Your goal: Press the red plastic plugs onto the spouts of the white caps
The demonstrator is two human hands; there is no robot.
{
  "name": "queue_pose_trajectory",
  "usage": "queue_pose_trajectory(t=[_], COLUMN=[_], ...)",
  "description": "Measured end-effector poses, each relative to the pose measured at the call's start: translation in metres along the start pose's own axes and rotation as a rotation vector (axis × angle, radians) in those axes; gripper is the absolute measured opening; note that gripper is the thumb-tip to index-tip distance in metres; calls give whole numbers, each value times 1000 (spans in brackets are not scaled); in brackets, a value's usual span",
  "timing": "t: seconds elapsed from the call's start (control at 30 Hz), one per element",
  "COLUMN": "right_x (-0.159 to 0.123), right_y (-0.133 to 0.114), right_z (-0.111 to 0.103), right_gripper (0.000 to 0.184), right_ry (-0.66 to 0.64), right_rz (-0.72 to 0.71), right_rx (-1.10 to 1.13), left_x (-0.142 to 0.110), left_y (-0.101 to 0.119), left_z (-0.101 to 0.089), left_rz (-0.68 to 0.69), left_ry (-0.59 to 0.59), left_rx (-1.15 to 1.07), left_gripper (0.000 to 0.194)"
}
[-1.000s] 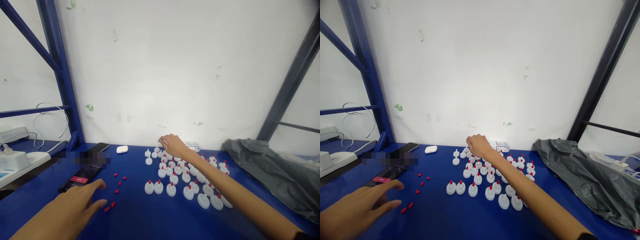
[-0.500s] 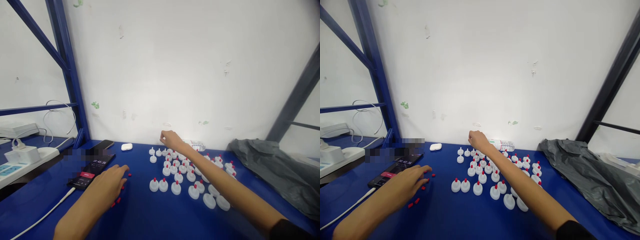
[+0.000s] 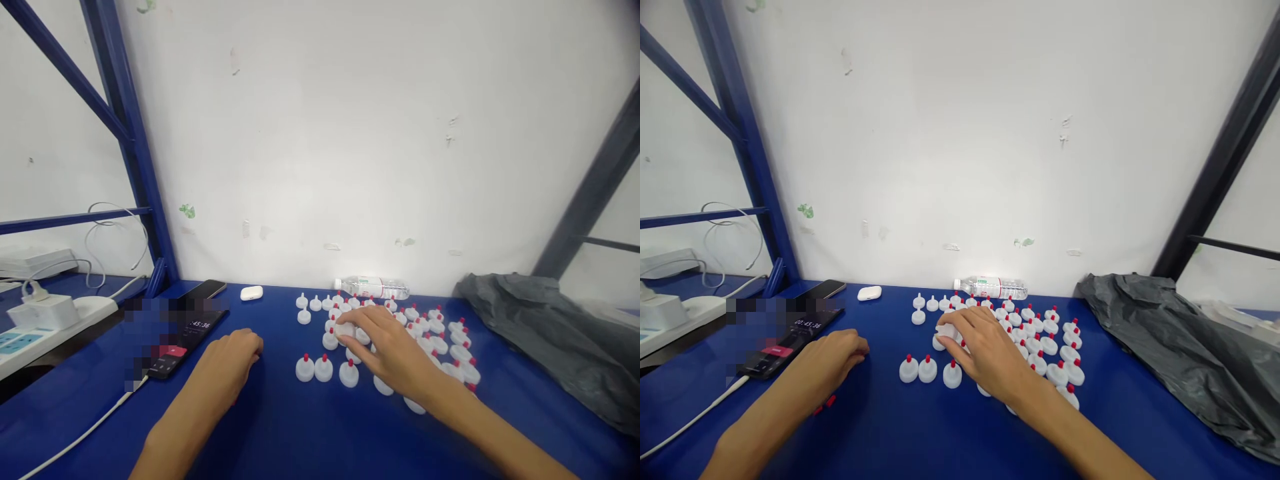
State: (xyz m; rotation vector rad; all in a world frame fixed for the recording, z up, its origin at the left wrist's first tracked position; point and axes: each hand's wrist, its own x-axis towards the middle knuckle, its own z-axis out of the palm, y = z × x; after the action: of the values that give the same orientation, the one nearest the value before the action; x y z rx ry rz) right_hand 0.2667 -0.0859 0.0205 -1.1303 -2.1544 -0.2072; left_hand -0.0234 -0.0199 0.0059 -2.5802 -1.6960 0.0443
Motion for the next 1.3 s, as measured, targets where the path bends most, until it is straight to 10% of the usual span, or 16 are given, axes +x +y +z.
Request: queue_pose_trajectory(t=[0.23,0.4,0.63,1.3], right_x=[-5,-10,-11,-11], right_y=[-12,-33,-30,-23], right_z=[9,20,18,21], right_gripper=[27,35,36,22], right_ry=[57,27,97,201], right_rz=[-90,-124,-80,-212], right_rx=[11,56,103,121], left_x=[-5,-15,-27,-21], left_y=[11,35,63,72], left_z=[-10,-27,-40,-26], left_rz=[55,283,317,355], left_ry=[130,343,335,259], left_rx=[-43,-483,-871,-508], left_gripper=[24,28,21,37])
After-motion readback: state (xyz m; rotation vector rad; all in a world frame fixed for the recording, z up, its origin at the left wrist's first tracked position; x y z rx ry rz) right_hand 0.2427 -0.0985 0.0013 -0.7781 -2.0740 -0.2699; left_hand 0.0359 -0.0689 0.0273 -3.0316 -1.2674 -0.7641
